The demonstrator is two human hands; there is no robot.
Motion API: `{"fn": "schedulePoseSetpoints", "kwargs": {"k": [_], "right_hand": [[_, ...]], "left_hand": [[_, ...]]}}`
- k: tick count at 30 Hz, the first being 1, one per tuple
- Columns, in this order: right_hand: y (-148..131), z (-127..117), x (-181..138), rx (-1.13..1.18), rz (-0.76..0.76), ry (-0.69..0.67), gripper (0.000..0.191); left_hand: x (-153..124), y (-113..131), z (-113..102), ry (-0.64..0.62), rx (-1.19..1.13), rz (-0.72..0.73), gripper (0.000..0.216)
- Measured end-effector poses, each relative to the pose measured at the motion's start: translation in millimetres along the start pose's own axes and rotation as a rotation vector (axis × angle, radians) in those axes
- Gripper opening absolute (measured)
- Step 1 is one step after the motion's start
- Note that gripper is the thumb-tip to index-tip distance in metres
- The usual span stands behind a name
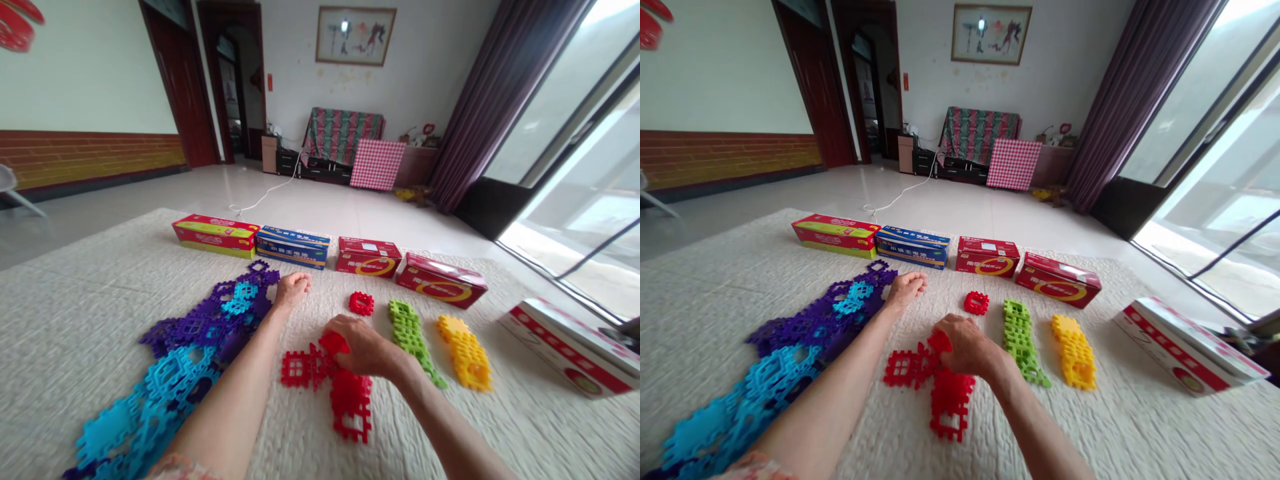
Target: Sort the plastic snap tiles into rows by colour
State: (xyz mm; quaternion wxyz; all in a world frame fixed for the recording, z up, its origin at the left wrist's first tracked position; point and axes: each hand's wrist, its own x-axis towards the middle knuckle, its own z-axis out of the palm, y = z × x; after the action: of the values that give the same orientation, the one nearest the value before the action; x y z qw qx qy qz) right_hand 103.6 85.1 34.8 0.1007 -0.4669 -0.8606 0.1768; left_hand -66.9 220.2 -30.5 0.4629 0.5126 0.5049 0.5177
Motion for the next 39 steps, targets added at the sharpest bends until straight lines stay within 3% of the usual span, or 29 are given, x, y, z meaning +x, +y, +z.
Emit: {"fn": "schedulePoseSetpoints", "kwargs": {"k": [8, 16, 20, 25, 31, 39], "right_hand": [[-1, -13, -1, 0.062, -0.051, -0.110, 0.049], [1, -12, 8, -0.071, -0.084, -0.102, 0.038], [17, -20, 14, -0.080, 0.008, 0.044, 0.038], [59, -31, 27, -0.226, 0.267, 0.199, 0.041], [82, -30, 31, -0.357, 0.370, 0.126, 0.043], [85, -28, 33, -0.371, 0.345, 0.007, 0.067]], "left_hand": [[-1, 3, 1, 0.007, -0.025, -0.005, 0.022], [0, 0, 1, 0.003, -0.012, -0.006, 0.022], [2, -2, 1, 0.005, 0.014, 0.003, 0.021], [3, -3, 0, -0.002, 0.040, 0.003, 0.022], [2, -1, 1, 0.007, 0.034, -0.006, 0.022], [2, 0, 1, 0.002, 0.041, -0.010, 0.022]]}}
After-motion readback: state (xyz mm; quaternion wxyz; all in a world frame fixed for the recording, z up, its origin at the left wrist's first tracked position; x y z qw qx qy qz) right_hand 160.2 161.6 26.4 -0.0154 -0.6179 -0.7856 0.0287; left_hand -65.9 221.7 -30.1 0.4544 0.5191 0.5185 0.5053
